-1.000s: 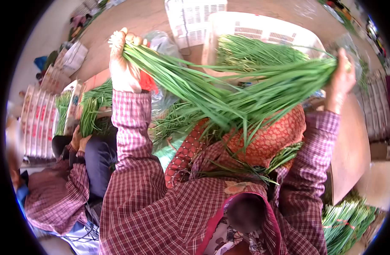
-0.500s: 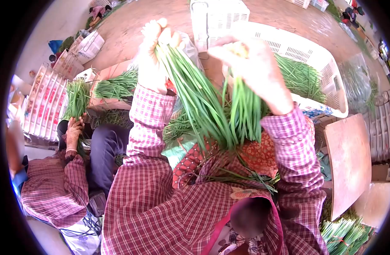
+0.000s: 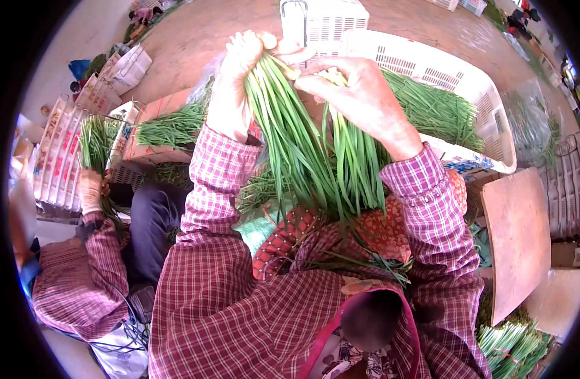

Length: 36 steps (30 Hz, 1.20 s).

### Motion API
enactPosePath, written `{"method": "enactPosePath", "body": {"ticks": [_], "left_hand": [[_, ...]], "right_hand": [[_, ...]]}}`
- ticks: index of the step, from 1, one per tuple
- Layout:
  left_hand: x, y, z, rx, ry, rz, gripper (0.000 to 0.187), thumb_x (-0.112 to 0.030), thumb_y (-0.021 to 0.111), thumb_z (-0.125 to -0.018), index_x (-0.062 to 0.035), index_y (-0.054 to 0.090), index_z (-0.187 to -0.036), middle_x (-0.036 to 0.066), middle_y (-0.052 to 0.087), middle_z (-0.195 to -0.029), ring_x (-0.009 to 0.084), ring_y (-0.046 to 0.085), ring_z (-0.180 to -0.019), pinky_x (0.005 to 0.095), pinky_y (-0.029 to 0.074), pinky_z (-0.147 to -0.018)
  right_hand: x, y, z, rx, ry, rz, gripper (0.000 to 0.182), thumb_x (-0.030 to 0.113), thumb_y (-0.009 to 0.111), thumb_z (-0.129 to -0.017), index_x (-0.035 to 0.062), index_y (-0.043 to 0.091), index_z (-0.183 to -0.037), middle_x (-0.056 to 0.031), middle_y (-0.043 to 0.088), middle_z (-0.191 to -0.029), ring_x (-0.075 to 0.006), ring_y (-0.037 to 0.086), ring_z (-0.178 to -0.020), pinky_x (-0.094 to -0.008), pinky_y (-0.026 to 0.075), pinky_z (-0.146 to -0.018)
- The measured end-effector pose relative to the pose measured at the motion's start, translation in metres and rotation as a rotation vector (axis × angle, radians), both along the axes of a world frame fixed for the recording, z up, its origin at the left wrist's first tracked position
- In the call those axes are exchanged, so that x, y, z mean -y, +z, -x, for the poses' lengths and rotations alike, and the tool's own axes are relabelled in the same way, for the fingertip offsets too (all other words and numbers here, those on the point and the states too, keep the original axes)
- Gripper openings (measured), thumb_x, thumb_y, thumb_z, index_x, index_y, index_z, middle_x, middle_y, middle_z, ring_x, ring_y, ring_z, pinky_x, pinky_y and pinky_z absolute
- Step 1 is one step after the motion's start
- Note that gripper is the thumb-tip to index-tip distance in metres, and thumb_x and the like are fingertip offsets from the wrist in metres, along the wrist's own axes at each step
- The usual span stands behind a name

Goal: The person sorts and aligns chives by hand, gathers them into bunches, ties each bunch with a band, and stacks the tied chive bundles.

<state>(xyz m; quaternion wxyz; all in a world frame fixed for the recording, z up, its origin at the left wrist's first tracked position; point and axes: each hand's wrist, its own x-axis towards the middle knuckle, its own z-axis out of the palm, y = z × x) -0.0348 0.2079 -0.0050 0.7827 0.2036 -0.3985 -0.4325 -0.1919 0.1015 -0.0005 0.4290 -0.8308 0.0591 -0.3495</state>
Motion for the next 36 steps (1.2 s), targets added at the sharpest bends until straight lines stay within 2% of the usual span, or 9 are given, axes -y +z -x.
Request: {"method": "enactPosePath", "body": {"ticks": [1, 5, 11, 16, 23, 26, 29, 33, 36], "left_hand": [[0.001, 0.0, 0.001, 0.034, 0.018, -0.005, 0.02, -0.016, 0.058, -0.094, 0.0021, 0.056, -0.1, 0.021, 0.064, -0.101, 0.0363, 0.064, -0.101, 0.0416, 0.06, -0.075], [-0.001, -0.01, -0.009, 0.221, 0.004, -0.075, 0.023, -0.016, 0.059, -0.092, 0.0022, 0.057, -0.106, 0.022, 0.065, -0.104, 0.0286, 0.068, -0.089, 0.0349, 0.059, -0.073], [-0.004, -0.026, -0.037, 0.089, 0.056, -0.068, 0.025, -0.011, 0.062, -0.089, 0.0034, 0.056, -0.108, 0.023, 0.065, -0.099, 0.021, 0.067, -0.069, 0.028, 0.057, -0.061], [-0.004, -0.022, -0.032, 0.135, 0.046, -0.061, 0.022, -0.011, 0.061, -0.09, 0.0036, 0.056, -0.106, 0.02, 0.065, -0.098, 0.0203, 0.067, -0.075, 0.0285, 0.058, -0.063], [0.002, -0.009, -0.011, 0.221, 0.119, -0.134, 0.021, -0.007, 0.063, -0.087, 0.0033, 0.058, -0.105, 0.011, 0.064, -0.091, 0.0156, 0.065, -0.077, 0.0253, 0.056, -0.067], [-0.003, -0.024, -0.042, 0.276, 0.102, -0.16, 0.037, -0.011, 0.07, -0.082, 0.005, 0.056, -0.113, 0.015, 0.065, -0.102, 0.013, 0.063, -0.083, 0.0205, 0.053, -0.067], [-0.013, -0.028, -0.059, 0.256, 0.084, -0.114, 0.04, -0.005, 0.068, -0.081, 0.0092, 0.051, -0.114, 0.006, 0.061, -0.086, 0.0097, 0.06, -0.068, 0.018, 0.053, -0.058], [-0.021, -0.027, -0.062, 0.277, 0.192, -0.09, 0.058, -0.011, 0.071, -0.082, 0.0104, 0.042, -0.127, -0.001, 0.051, -0.079, 0.007, 0.052, -0.065, 0.0163, 0.045, -0.055], [-0.023, -0.015, -0.042, 0.232, 0.13, -0.041, 0.059, -0.01, 0.07, -0.082, 0.0106, 0.041, -0.129, -0.001, 0.051, -0.079, 0.0065, 0.05, -0.064, 0.0171, 0.044, -0.052]], "right_hand": [[-0.001, 0.002, 0.001, 0.017, 0.023, -0.072, 0.027, 0.028, 0.069, -0.081, 0.0044, 0.073, -0.092, -0.0105, 0.066, -0.066, -0.0159, 0.064, -0.06, -0.0314, 0.05, -0.061], [0.008, 0.012, 0.019, -0.146, 0.113, -0.225, 0.026, 0.032, 0.07, -0.082, 0.0078, 0.073, -0.092, -0.0016, 0.067, -0.073, -0.0089, 0.061, -0.066, -0.0257, 0.049, -0.066], [0.019, 0.018, 0.05, -0.104, 0.16, -0.229, 0.026, 0.033, 0.069, -0.084, 0.0089, 0.073, -0.093, 0.0004, 0.067, -0.075, -0.0062, 0.059, -0.067, -0.0245, 0.049, -0.064], [0.017, -0.006, 0.027, -0.11, -0.096, 0.036, 0.043, 0.045, 0.069, -0.081, 0.0054, 0.072, -0.096, -0.0051, 0.068, -0.073, -0.011, 0.062, -0.062, -0.026, 0.05, -0.061], [0.008, -0.012, -0.006, -0.084, 0.075, -0.032, 0.037, 0.038, 0.069, -0.082, 0.0043, 0.072, -0.095, -0.0072, 0.065, -0.069, -0.0123, 0.061, -0.055, -0.0284, 0.048, -0.054], [0.014, 0.004, 0.017, -0.077, 0.129, -0.101, 0.032, 0.035, 0.069, -0.083, 0.0048, 0.072, -0.093, -0.0033, 0.065, -0.071, -0.0101, 0.061, -0.061, -0.0248, 0.048, -0.059], [0.028, 0.009, 0.034, -0.038, 0.23, -0.196, 0.029, 0.032, 0.068, -0.085, 0.0042, 0.07, -0.095, -0.0005, 0.066, -0.075, -0.0071, 0.061, -0.068, -0.0229, 0.047, -0.066], [0.036, 0.013, 0.041, -0.045, -0.005, 0.135, 0.044, 0.033, 0.066, -0.087, -0.0018, 0.063, -0.114, -0.0094, 0.068, -0.098, -0.012, 0.062, -0.083, -0.025, 0.048, -0.075], [0.035, 0.025, 0.036, 0.112, 0.025, -0.245, 0.037, 0.03, 0.064, -0.088, -0.0019, 0.065, -0.108, -0.008, 0.066, -0.091, -0.0094, 0.06, -0.077, -0.024, 0.048, -0.068]]}}
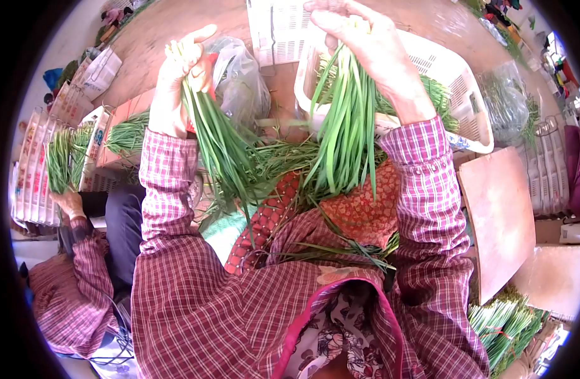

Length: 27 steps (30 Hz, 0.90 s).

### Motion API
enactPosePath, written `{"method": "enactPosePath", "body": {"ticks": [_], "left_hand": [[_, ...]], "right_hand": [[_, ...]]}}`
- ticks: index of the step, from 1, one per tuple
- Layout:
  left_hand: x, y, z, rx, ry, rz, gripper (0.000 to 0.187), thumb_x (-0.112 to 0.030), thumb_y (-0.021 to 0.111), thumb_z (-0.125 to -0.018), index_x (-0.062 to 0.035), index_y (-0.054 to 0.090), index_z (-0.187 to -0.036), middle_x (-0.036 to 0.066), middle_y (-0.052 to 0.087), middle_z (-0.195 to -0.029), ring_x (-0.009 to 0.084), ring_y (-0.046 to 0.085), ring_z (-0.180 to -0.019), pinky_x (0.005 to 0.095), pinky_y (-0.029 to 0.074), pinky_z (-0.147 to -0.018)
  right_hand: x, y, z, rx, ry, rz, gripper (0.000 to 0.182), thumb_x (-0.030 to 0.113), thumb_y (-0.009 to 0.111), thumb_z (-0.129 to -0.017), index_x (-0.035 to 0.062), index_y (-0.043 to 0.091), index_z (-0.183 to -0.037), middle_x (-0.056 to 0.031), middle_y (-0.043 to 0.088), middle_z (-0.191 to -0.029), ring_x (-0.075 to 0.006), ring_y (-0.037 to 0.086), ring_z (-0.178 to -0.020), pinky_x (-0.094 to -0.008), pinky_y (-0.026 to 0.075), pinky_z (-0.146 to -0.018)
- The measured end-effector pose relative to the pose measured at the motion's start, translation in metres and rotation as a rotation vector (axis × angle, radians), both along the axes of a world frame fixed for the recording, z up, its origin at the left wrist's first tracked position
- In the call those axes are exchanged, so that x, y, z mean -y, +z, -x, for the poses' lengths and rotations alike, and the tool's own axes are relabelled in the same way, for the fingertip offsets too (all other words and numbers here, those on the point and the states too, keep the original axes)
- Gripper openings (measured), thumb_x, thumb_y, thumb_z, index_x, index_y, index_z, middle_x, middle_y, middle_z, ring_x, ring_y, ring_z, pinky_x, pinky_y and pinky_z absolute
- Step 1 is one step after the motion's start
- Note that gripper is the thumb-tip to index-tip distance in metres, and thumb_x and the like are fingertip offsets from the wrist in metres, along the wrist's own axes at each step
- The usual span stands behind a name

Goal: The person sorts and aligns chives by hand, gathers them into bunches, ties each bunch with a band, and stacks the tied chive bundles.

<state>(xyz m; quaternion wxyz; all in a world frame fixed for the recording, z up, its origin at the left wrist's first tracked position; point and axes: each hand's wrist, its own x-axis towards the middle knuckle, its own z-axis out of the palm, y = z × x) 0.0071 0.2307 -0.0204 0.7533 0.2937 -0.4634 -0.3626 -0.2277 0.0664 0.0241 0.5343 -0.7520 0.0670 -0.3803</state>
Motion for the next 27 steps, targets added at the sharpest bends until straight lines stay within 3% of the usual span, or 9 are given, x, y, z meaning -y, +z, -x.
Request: {"method": "enactPosePath", "body": {"ticks": [5, 7, 9, 12, 17, 19, 21, 23, 27], "left_hand": [[0.014, 0.025, 0.038, -0.207, -0.285, -0.018, 0.055, -0.008, 0.063, -0.087, 0.0091, 0.038, -0.133, 0.001, 0.047, -0.073, 0.0073, 0.046, -0.054, 0.0193, 0.044, -0.048], [0.03, 0.015, 0.045, -0.259, -0.343, -0.053, 0.04, -0.009, 0.065, -0.086, 0.0055, 0.053, -0.122, 0.01, 0.065, -0.095, 0.013, 0.06, -0.066, 0.0241, 0.057, -0.058], [0.036, 0.005, 0.075, -0.374, -0.099, -0.059, 0.032, -0.01, 0.065, -0.088, 0.0023, 0.057, -0.116, 0.012, 0.066, -0.099, 0.0189, 0.066, -0.079, 0.0315, 0.06, -0.068], [0.049, -0.004, 0.096, -0.746, -0.428, 0.05, 0.037, -0.007, 0.063, -0.088, -0.0016, 0.05, -0.123, 0.013, 0.063, -0.108, 0.0224, 0.067, -0.092, 0.0375, 0.061, -0.078], [0.05, -0.017, 0.11, -0.764, -0.452, -0.1, 0.036, -0.008, 0.063, -0.089, -0.0005, 0.05, -0.122, 0.015, 0.063, -0.109, 0.0255, 0.067, -0.096, 0.0377, 0.061, -0.078], [0.052, -0.022, 0.108, -0.731, -0.419, -0.163, 0.037, -0.009, 0.064, -0.089, 0.0004, 0.05, -0.122, 0.016, 0.064, -0.108, 0.0267, 0.068, -0.094, 0.0376, 0.062, -0.076], [0.05, -0.024, 0.108, -0.732, -0.549, -0.238, 0.035, -0.008, 0.064, -0.088, 0.0013, 0.051, -0.12, 0.016, 0.064, -0.108, 0.0265, 0.069, -0.09, 0.0371, 0.062, -0.075], [0.046, -0.02, 0.108, -0.681, -0.49, -0.246, 0.033, -0.007, 0.064, -0.087, 0.0017, 0.053, -0.117, 0.016, 0.066, -0.103, 0.0257, 0.07, -0.085, 0.0357, 0.062, -0.072], [0.043, -0.016, 0.102, -0.532, -0.61, -0.303, 0.03, -0.003, 0.063, -0.086, -0.0002, 0.057, -0.115, 0.016, 0.068, -0.098, 0.0267, 0.069, -0.089, 0.0386, 0.062, -0.071]], "right_hand": [[-0.009, 0.001, -0.018, 0.053, 0.065, 0.114, 0.031, 0.031, 0.068, -0.087, 0.0045, 0.066, -0.104, -0.0018, 0.066, -0.082, -0.008, 0.061, -0.073, -0.0234, 0.05, -0.069], [-0.017, 0.002, -0.023, -0.007, 0.08, 0.049, 0.03, 0.03, 0.068, -0.087, 0.0049, 0.066, -0.104, -0.0023, 0.066, -0.083, -0.0082, 0.061, -0.075, -0.0239, 0.05, -0.07], [-0.022, 0.001, -0.028, -0.007, 0.072, -0.008, 0.03, 0.029, 0.069, -0.086, 0.0044, 0.066, -0.104, -0.002, 0.065, -0.082, -0.0078, 0.061, -0.075, -0.024, 0.05, -0.069], [-0.032, -0.004, -0.034, 0.055, 0.15, -0.313, 0.028, 0.027, 0.071, -0.085, 0.0031, 0.067, -0.099, -0.0036, 0.065, -0.085, -0.0083, 0.061, -0.079, -0.0245, 0.05, -0.073], [-0.029, -0.019, -0.033, 0.022, 0.114, -0.286, 0.031, 0.031, 0.067, -0.088, 0.0025, 0.066, -0.101, -0.0063, 0.066, -0.091, -0.0131, 0.062, -0.085, -0.0279, 0.05, -0.079], [-0.025, -0.024, -0.034, 0.082, -0.016, 0.101, 0.037, 0.037, 0.062, -0.09, 0.0036, 0.065, -0.106, -0.0099, 0.067, -0.098, -0.0193, 0.063, -0.093, -0.0313, 0.048, -0.084], [-0.015, -0.026, -0.03, -0.025, 0.021, 0.177, 0.043, 0.045, 0.054, -0.091, 0.0077, 0.065, -0.11, -0.0108, 0.063, -0.112, -0.0235, 0.057, -0.106, -0.0383, 0.042, -0.093], [-0.003, -0.028, -0.029, -0.144, -0.145, 0.797, 0.048, 0.052, 0.046, -0.092, 0.0137, 0.064, -0.115, -0.0072, 0.058, -0.121, -0.0233, 0.05, -0.113, -0.0445, 0.036, -0.097], [0.011, -0.025, -0.023, -0.374, -0.046, 0.993, 0.053, 0.058, 0.038, -0.092, 0.0231, 0.059, -0.125, -0.0031, 0.053, -0.127, -0.0241, 0.043, -0.121, -0.0491, 0.029, -0.103]]}}
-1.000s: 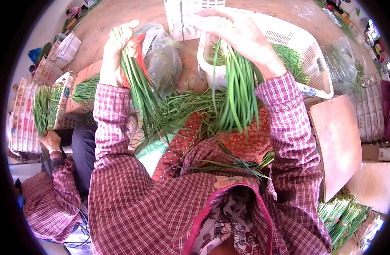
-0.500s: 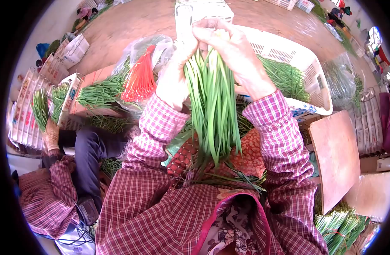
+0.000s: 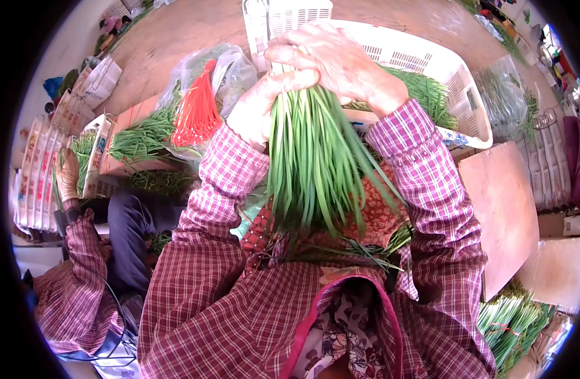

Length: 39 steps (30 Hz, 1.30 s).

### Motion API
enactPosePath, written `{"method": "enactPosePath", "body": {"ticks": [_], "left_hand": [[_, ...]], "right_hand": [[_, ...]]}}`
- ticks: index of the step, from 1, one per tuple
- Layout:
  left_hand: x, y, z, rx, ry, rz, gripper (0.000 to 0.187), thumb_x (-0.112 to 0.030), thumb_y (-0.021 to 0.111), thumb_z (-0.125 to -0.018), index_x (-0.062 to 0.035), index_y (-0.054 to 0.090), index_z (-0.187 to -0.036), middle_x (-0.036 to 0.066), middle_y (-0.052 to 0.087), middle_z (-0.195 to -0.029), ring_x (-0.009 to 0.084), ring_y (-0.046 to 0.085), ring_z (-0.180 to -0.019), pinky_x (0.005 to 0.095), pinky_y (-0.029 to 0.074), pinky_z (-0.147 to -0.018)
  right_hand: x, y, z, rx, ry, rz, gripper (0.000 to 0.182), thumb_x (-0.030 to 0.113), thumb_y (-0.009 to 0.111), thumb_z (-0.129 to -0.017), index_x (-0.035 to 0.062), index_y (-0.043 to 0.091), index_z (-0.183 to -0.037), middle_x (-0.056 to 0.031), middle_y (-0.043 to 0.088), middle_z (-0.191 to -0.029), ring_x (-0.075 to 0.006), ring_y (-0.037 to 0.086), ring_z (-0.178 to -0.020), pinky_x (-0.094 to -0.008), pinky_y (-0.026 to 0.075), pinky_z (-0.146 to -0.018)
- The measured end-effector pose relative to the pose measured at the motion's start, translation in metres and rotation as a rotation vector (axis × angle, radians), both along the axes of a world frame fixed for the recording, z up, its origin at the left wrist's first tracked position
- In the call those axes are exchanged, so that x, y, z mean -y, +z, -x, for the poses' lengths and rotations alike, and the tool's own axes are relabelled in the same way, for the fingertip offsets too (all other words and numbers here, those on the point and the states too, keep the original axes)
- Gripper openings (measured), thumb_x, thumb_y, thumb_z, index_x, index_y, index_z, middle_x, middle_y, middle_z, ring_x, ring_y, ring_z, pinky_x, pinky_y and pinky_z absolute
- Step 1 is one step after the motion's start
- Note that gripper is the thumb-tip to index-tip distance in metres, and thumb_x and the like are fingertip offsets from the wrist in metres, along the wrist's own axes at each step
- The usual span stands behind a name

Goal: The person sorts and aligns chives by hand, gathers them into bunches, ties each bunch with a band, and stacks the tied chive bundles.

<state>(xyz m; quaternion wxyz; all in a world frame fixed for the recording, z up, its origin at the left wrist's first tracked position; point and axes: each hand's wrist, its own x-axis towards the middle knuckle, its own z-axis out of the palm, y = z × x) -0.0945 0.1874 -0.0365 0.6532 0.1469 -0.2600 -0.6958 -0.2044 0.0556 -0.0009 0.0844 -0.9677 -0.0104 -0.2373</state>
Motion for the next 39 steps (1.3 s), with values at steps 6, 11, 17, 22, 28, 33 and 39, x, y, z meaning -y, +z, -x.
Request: {"method": "enactPosePath", "body": {"ticks": [6, 11, 17, 22, 28, 33, 39], "left_hand": [[0.009, 0.015, 0.0, 0.344, 0.265, 0.006, 0.03, -0.009, 0.064, -0.085, 0.0017, 0.058, -0.113, 0.014, 0.067, -0.091, 0.0257, 0.068, -0.081, 0.0354, 0.06, -0.069], [0.017, 0.01, -0.019, 0.149, 0.349, 0.001, 0.023, 0.0, 0.057, -0.089, 0.0015, 0.055, -0.112, 0.013, 0.063, -0.1, 0.0232, 0.066, -0.092, 0.0346, 0.059, -0.08], [0.021, 0.015, -0.025, 0.254, 0.431, 0.043, 0.026, 0.002, 0.059, -0.088, 0.0007, 0.056, -0.113, 0.011, 0.064, -0.101, 0.02, 0.065, -0.09, 0.0307, 0.058, -0.078], [0.022, 0.027, -0.013, 0.295, 0.518, -0.048, 0.025, -0.001, 0.059, -0.089, 0.0001, 0.057, -0.114, 0.01, 0.065, -0.104, 0.0186, 0.066, -0.088, 0.0292, 0.057, -0.075], [0.03, 0.017, -0.031, 0.36, 0.489, 0.033, 0.023, -0.004, 0.066, -0.085, 0.0008, 0.062, -0.107, 0.01, 0.068, -0.099, 0.0193, 0.067, -0.087, 0.0302, 0.056, -0.078], [0.024, 0.011, -0.054, 0.459, 0.264, 0.054, 0.037, -0.011, 0.068, -0.084, 0.0, 0.058, -0.118, 0.013, 0.066, -0.108, 0.02, 0.066, -0.092, 0.0341, 0.056, -0.082], [0.016, 0.012, -0.063, 0.542, 0.268, 0.04, 0.041, -0.004, 0.068, -0.082, -0.0057, 0.052, -0.12, 0.008, 0.062, -0.103, 0.0199, 0.064, -0.095, 0.0343, 0.055, -0.084]], "right_hand": [[-0.018, 0.011, 0.022, 0.573, -0.092, -0.637, 0.045, 0.047, 0.05, -0.094, 0.0078, 0.062, -0.113, -0.0113, 0.066, -0.105, -0.0153, 0.066, -0.085, -0.0352, 0.052, -0.082], [-0.057, -0.014, 0.024, 0.474, -0.183, -0.495, 0.022, 0.023, 0.071, -0.081, 0.0023, 0.063, -0.085, -0.0089, 0.064, -0.062, -0.0199, 0.063, -0.053, -0.033, 0.049, -0.048], [-0.055, -0.018, 0.011, 0.493, -0.277, -0.411, 0.021, 0.017, 0.072, -0.079, -0.0008, 0.063, -0.087, -0.0137, 0.069, -0.074, -0.026, 0.069, -0.066, -0.0339, 0.055, -0.061], [-0.054, -0.012, 0.007, 0.451, -0.385, -0.256, 0.018, 0.014, 0.07, -0.078, -0.0006, 0.063, -0.084, -0.0128, 0.068, -0.071, -0.0277, 0.068, -0.064, -0.0369, 0.054, -0.059], [-0.04, -0.01, 0.006, 0.385, -0.365, -0.294, 0.019, 0.017, 0.068, -0.079, -0.0016, 0.066, -0.083, -0.0148, 0.068, -0.071, -0.0251, 0.068, -0.066, -0.0347, 0.054, -0.064], [-0.017, 0.014, 0.018, -0.05, -0.026, -1.066, 0.029, 0.026, 0.061, -0.088, -0.0008, 0.065, -0.096, -0.0069, 0.063, -0.081, -0.0088, 0.057, -0.067, -0.0236, 0.046, -0.056], [0.007, -0.011, 0.005, -0.139, 0.288, -1.664, 0.022, 0.031, 0.059, -0.092, 0.0098, 0.061, -0.085, 0.0025, 0.057, -0.075, -0.0114, 0.054, -0.063, -0.026, 0.045, -0.054]]}}
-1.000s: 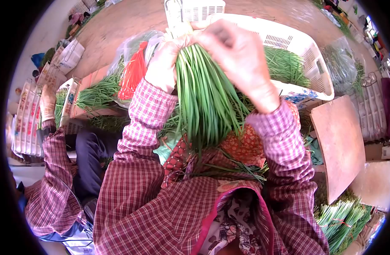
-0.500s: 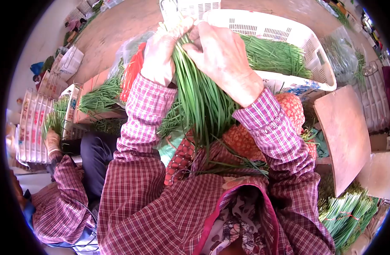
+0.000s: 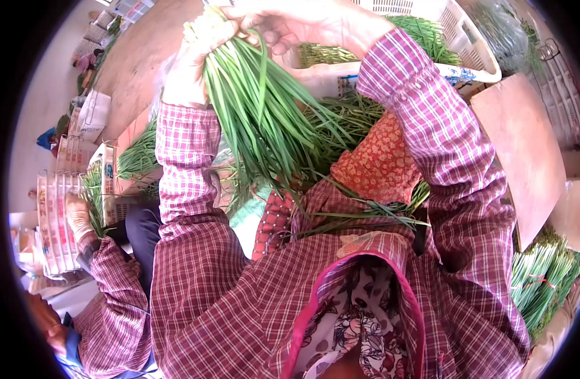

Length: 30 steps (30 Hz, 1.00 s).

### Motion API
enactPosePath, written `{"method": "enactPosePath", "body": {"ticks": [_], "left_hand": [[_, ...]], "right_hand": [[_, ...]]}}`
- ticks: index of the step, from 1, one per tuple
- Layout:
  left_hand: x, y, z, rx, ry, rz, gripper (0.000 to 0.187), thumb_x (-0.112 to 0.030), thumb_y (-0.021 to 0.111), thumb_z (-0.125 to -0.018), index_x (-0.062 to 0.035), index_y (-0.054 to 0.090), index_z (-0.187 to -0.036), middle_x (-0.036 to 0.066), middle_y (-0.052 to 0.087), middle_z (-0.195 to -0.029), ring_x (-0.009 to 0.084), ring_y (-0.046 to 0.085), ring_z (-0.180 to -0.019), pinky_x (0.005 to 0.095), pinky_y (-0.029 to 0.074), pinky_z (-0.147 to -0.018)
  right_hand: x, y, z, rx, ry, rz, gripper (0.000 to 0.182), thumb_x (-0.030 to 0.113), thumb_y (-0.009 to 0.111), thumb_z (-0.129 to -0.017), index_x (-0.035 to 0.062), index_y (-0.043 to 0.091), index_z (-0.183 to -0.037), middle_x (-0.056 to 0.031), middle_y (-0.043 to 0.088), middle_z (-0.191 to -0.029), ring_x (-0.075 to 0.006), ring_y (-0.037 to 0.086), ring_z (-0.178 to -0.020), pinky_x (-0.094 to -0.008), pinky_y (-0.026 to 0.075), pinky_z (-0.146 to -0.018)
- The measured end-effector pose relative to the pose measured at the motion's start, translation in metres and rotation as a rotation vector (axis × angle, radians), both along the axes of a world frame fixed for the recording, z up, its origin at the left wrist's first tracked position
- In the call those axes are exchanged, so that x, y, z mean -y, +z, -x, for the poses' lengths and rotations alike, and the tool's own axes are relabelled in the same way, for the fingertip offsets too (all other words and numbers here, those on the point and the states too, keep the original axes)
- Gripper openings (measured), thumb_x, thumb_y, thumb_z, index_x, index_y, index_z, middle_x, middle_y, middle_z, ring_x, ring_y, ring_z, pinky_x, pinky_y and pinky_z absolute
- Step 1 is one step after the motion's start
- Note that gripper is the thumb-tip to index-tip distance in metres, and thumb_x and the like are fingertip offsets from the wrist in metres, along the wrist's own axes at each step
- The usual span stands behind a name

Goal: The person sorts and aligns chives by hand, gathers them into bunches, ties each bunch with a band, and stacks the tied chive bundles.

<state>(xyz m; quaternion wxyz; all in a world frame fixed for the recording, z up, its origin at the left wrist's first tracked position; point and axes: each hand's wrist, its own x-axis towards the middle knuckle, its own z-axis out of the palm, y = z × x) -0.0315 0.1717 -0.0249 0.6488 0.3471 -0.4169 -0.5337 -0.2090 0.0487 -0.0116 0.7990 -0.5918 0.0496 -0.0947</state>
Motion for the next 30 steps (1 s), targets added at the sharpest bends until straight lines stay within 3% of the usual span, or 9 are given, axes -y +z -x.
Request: {"method": "enactPosePath", "body": {"ticks": [7, 9, 15, 17, 19, 23, 25, 26, 30], "left_hand": [[-0.006, 0.004, -0.013, 0.057, 0.088, 0.081, 0.031, -0.003, 0.07, -0.077, -0.0013, 0.059, -0.107, 0.01, 0.063, -0.089, 0.0233, 0.062, -0.086, 0.0322, 0.054, -0.077], [-0.009, 0.011, -0.041, -0.061, 0.274, 0.15, 0.032, -0.004, 0.072, -0.075, -0.0038, 0.06, -0.104, 0.01, 0.067, -0.085, 0.0251, 0.068, -0.077, 0.0376, 0.059, -0.072], [-0.027, 0.046, -0.107, -0.174, 0.316, 0.308, 0.013, -0.01, 0.068, -0.08, -0.0088, 0.062, -0.092, 0.005, 0.065, -0.079, 0.0236, 0.064, -0.078, 0.0555, 0.043, -0.101], [-0.028, 0.047, -0.109, -0.198, 0.464, 0.296, 0.009, -0.011, 0.066, -0.081, -0.0089, 0.062, -0.089, 0.003, 0.062, -0.077, 0.0226, 0.061, -0.078, 0.0526, 0.043, -0.1], [-0.027, 0.053, -0.101, -0.193, 0.351, 0.402, 0.007, -0.013, 0.065, -0.082, -0.009, 0.062, -0.087, 0.002, 0.058, -0.077, 0.0212, 0.057, -0.077, 0.048, 0.045, -0.095], [-0.023, 0.059, -0.101, -0.172, 0.304, 0.504, 0.006, -0.017, 0.062, -0.084, -0.0123, 0.058, -0.081, -0.001, 0.055, -0.076, 0.0169, 0.051, -0.073, 0.0404, 0.044, -0.086], [-0.025, 0.064, -0.131, -0.137, -0.001, 0.623, 0.007, -0.016, 0.061, -0.085, -0.013, 0.059, -0.08, -0.003, 0.052, -0.073, 0.0143, 0.049, -0.072, 0.0382, 0.043, -0.085], [-0.03, 0.067, -0.137, -0.191, 0.106, 0.622, 0.006, -0.016, 0.061, -0.086, -0.0137, 0.06, -0.08, -0.005, 0.05, -0.072, 0.0126, 0.048, -0.071, 0.0361, 0.041, -0.085], [-0.03, 0.067, -0.14, -0.21, -0.056, 0.688, 0.006, -0.014, 0.061, -0.086, -0.0124, 0.065, -0.09, -0.004, 0.051, -0.074, 0.0131, 0.048, -0.074, 0.0372, 0.039, -0.088]], "right_hand": [[0.009, 0.001, 0.008, 0.297, 0.19, -0.389, 0.014, 0.016, 0.057, -0.091, 0.0031, 0.061, -0.089, -0.0074, 0.065, -0.079, -0.0169, 0.065, -0.066, -0.0295, 0.056, -0.062], [0.008, 0.02, 0.047, 0.372, 0.111, -0.14, 0.018, 0.02, 0.058, -0.091, 0.0034, 0.064, -0.088, -0.0046, 0.064, -0.078, -0.0135, 0.061, -0.061, -0.0256, 0.052, -0.059], [-0.024, 0.024, 0.075, 0.008, -0.226, 0.666, 0.028, 0.032, 0.063, -0.09, 0.0042, 0.068, -0.092, 0.0026, 0.058, -0.076, -0.0022, 0.048, -0.065, -0.0196, 0.038, -0.057], [-0.022, 0.03, 0.068, -0.014, -0.021, 0.447, 0.024, 0.026, 0.061, -0.092, 0.0034, 0.066, -0.098, 0.0035, 0.058, -0.078, -0.0012, 0.049, -0.072, -0.0181, 0.038, -0.06], [-0.03, -0.012, 0.006, 0.657, -0.838, 1.333, 0.051, 0.032, 0.072, -0.076, 0.0109, 0.06, -0.121, -0.017, 0.061, -0.109, -0.0274, 0.063, -0.096, -0.0428, 0.054, -0.077], [-0.066, -0.049, -0.015, 0.341, -0.534, 1.413, 0.051, 0.021, 0.069, -0.079, 0.0175, 0.054, -0.127, -0.0219, 0.045, -0.125, -0.0234, 0.06, -0.084, -0.0326, 0.057, -0.062], [-0.089, -0.122, -0.008, 0.105, -0.367, 1.416, 0.04, -0.003, 0.055, -0.075, 0.0144, 0.062, -0.11, -0.0212, 0.061, -0.094, -0.0233, 0.058, -0.054, -0.0327, 0.053, -0.049], [-0.084, -0.186, 0.002, 0.347, -0.511, 1.502, 0.034, -0.003, 0.05, -0.08, 0.0119, 0.063, -0.109, -0.0183, 0.063, -0.086, -0.0233, 0.059, -0.055, -0.034, 0.05, -0.046], [-0.072, -0.193, 0.066, -0.378, -0.072, 1.531, 0.024, 0.007, 0.056, -0.082, 0.0153, 0.066, -0.102, -0.01, 0.064, -0.084, -0.0282, 0.065, -0.077, -0.0387, 0.054, -0.068]]}}
